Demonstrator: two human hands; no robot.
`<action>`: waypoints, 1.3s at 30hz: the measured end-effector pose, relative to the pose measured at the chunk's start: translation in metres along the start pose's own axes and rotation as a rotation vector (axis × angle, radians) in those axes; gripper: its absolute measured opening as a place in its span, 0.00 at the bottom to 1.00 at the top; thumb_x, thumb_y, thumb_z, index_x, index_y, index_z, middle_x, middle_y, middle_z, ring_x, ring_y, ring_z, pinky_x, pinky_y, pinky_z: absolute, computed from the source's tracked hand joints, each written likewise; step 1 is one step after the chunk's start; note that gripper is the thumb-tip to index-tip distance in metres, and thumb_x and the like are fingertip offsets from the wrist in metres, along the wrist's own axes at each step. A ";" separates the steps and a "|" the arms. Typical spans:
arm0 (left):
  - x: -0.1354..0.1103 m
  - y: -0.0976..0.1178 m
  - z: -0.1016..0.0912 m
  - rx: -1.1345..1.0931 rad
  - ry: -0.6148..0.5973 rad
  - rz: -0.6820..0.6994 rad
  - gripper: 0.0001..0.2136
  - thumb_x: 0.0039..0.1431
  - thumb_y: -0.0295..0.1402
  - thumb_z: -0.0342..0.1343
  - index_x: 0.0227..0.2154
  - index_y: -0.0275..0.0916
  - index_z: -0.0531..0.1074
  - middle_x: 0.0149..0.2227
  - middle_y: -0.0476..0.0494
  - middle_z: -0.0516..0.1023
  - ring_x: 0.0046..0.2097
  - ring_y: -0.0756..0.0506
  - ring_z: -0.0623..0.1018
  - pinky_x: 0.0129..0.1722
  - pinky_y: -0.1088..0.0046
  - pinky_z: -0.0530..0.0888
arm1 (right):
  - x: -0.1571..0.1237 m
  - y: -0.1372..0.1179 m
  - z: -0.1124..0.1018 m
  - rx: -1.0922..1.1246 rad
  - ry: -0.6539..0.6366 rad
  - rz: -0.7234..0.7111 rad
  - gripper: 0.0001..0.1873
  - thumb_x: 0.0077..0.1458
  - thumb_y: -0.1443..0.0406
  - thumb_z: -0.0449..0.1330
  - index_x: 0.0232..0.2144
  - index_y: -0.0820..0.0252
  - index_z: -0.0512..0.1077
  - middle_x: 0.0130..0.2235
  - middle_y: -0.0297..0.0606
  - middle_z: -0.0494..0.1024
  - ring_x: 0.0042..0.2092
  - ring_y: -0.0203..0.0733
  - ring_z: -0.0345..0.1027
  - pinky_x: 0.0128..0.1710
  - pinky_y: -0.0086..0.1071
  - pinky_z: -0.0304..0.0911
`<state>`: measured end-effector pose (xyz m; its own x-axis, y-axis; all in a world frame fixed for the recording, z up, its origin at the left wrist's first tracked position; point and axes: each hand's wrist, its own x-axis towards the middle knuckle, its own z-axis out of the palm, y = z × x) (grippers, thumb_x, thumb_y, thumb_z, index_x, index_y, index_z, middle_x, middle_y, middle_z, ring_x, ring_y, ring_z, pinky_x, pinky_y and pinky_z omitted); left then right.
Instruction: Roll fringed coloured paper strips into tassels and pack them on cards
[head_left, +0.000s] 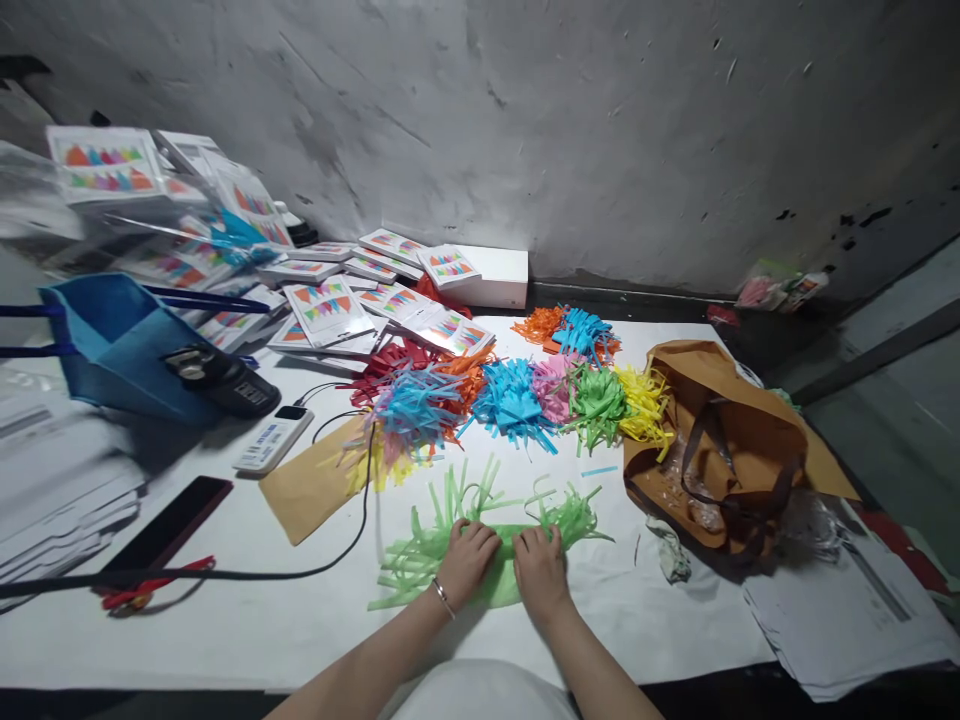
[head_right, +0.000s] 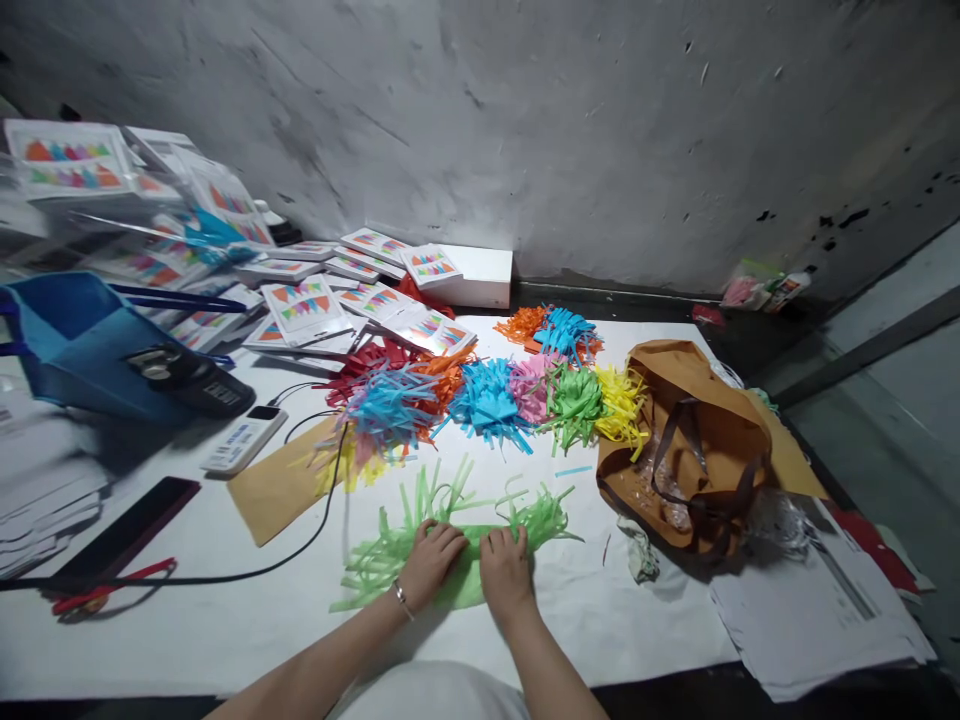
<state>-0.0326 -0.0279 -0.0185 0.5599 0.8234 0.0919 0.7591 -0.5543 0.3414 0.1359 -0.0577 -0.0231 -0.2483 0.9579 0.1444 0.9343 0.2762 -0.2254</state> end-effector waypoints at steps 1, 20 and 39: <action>0.000 -0.001 -0.001 -0.004 -0.002 0.008 0.09 0.62 0.26 0.48 0.39 0.43 0.71 0.40 0.45 0.76 0.44 0.43 0.70 0.52 0.57 0.57 | 0.000 0.001 0.002 -0.001 0.001 -0.007 0.06 0.58 0.69 0.56 0.38 0.56 0.72 0.37 0.36 0.74 0.43 0.44 0.65 0.56 0.48 0.46; 0.013 -0.003 -0.013 0.061 0.020 -0.392 0.10 0.60 0.34 0.51 0.28 0.40 0.75 0.42 0.41 0.73 0.46 0.38 0.68 0.46 0.54 0.59 | 0.014 0.017 -0.006 0.003 0.120 0.259 0.09 0.57 0.71 0.56 0.28 0.58 0.74 0.44 0.46 0.75 0.52 0.55 0.62 0.56 0.58 0.45; 0.006 -0.003 0.000 0.027 0.136 -0.060 0.05 0.58 0.28 0.54 0.29 0.43 0.72 0.38 0.48 0.76 0.46 0.41 0.70 0.57 0.51 0.54 | 0.008 -0.003 0.003 0.058 0.024 -0.030 0.03 0.57 0.64 0.60 0.35 0.56 0.69 0.36 0.33 0.72 0.42 0.43 0.63 0.54 0.46 0.47</action>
<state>-0.0319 -0.0217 -0.0186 0.4643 0.8632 0.1982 0.7997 -0.5048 0.3250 0.1300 -0.0504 -0.0238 -0.2691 0.9471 0.1747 0.9101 0.3094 -0.2758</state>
